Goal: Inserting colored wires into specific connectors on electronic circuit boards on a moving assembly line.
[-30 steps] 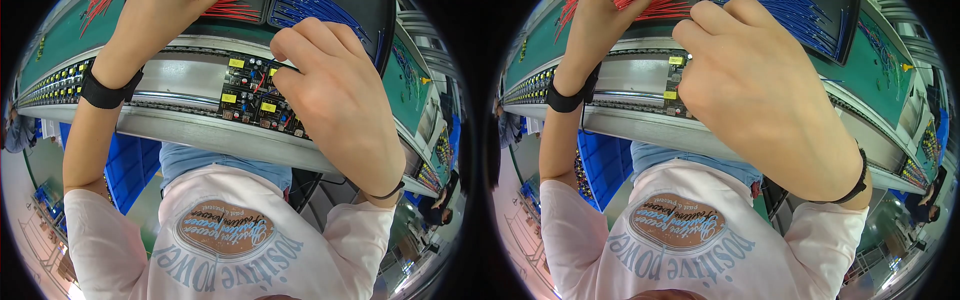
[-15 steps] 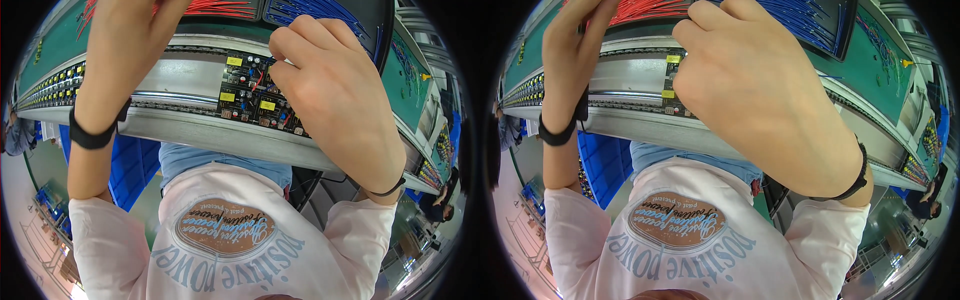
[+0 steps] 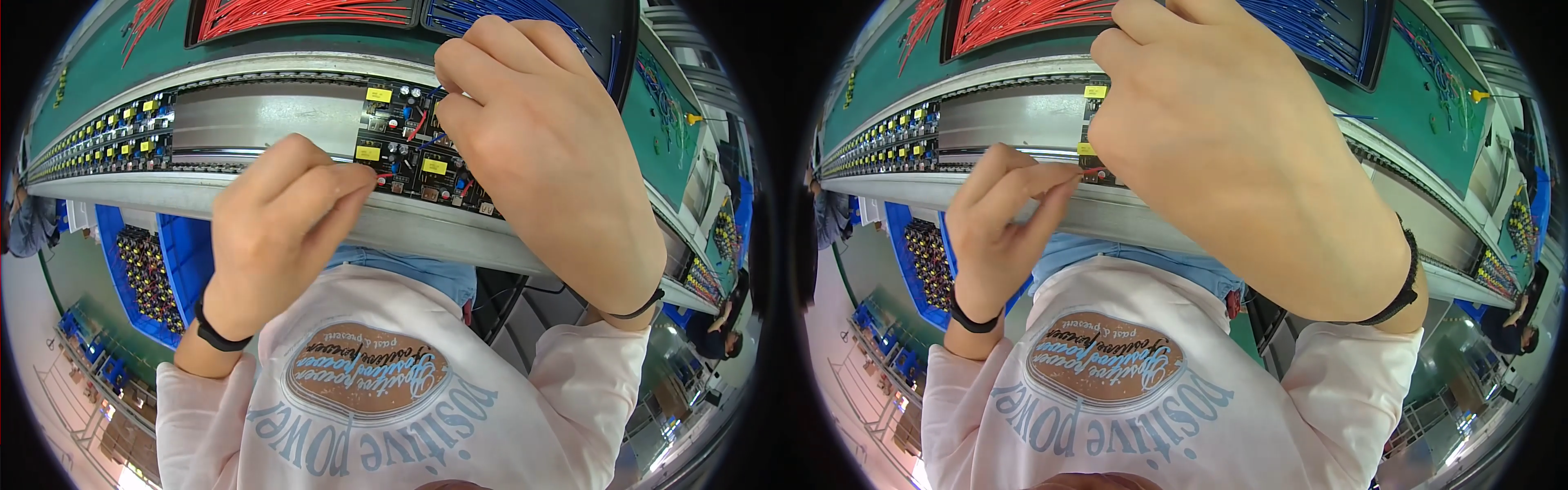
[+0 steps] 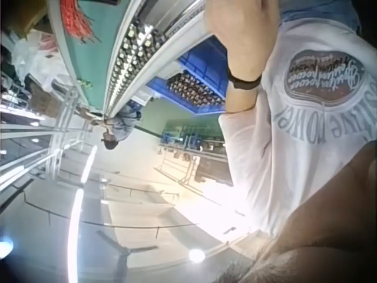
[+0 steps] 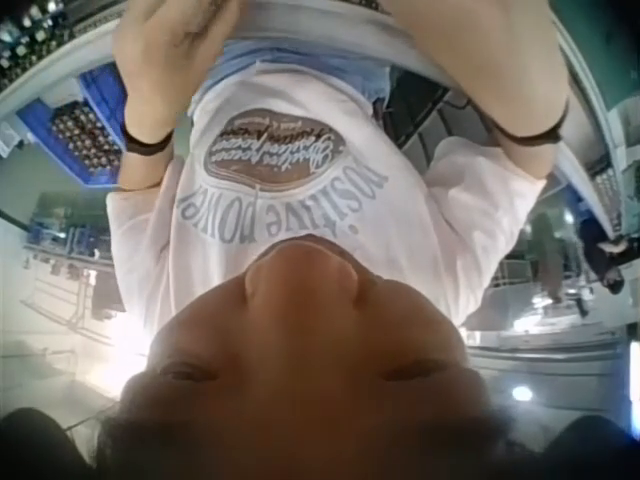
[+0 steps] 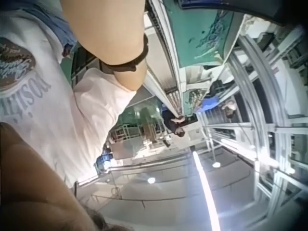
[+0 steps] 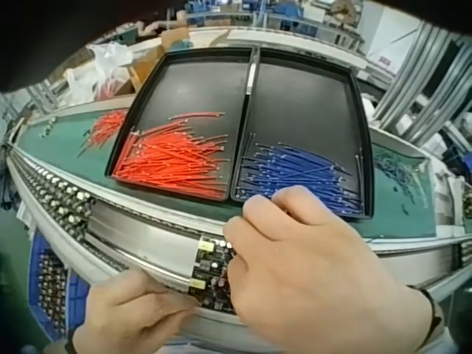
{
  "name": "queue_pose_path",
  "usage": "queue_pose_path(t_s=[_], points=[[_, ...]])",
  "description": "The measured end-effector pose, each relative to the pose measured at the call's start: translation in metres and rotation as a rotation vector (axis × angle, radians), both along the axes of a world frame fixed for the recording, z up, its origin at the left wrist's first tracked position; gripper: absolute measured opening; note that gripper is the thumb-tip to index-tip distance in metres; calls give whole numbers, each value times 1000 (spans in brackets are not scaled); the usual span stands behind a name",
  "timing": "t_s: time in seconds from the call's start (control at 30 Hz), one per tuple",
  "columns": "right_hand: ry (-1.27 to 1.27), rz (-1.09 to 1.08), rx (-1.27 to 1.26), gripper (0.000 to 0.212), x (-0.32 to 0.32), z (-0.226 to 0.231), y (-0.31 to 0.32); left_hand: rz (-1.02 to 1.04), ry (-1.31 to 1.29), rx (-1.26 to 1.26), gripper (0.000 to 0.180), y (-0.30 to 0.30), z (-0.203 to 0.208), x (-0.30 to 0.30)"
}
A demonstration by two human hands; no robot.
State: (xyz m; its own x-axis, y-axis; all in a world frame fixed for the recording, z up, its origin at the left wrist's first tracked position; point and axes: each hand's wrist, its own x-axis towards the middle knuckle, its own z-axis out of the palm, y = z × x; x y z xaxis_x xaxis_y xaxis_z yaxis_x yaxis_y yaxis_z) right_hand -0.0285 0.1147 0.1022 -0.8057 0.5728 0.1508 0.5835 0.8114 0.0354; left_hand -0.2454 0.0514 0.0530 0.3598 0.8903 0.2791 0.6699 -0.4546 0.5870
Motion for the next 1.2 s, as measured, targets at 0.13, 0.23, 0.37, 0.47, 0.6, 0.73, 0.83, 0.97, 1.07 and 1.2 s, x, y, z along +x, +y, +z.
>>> queue_pose_path(t_s=[0.13,0.23,0.37,0.47,0.6,0.73,0.83,0.97,1.07,1.2], points=[[27,-55,-92,14,-4,-2,-2,-15,36,18,19,-4,-9,13],[-1,3,16,15,-2,0,-4,-16,82,36,19,-3,-9,16],[-30,-40,-29,15,-9,2,-5,-17,105,46,19,-2,-11,18],[-35,-74,-79,15,-9,2,-5,-16,114,45,19,-1,-12,18],[-33,-70,-79,15,-3,4,-9,-18,130,46,19,0,-13,19],[-29,-62,-80,14,-3,1,-7,-13,137,54,17,1,-15,19],[-29,-62,-80,14,-2,-1,-5,-9,143,59,17,1,-18,21],[-27,-58,-81,14,-4,-2,-4,-5,121,74,17,2,-20,22],[-24,-54,-81,14,-3,-3,-3,-3,127,84,16,2,-21,23],[-25,-54,-79,13,4,-6,-1,-17,146,102,13,2,-21,25]])
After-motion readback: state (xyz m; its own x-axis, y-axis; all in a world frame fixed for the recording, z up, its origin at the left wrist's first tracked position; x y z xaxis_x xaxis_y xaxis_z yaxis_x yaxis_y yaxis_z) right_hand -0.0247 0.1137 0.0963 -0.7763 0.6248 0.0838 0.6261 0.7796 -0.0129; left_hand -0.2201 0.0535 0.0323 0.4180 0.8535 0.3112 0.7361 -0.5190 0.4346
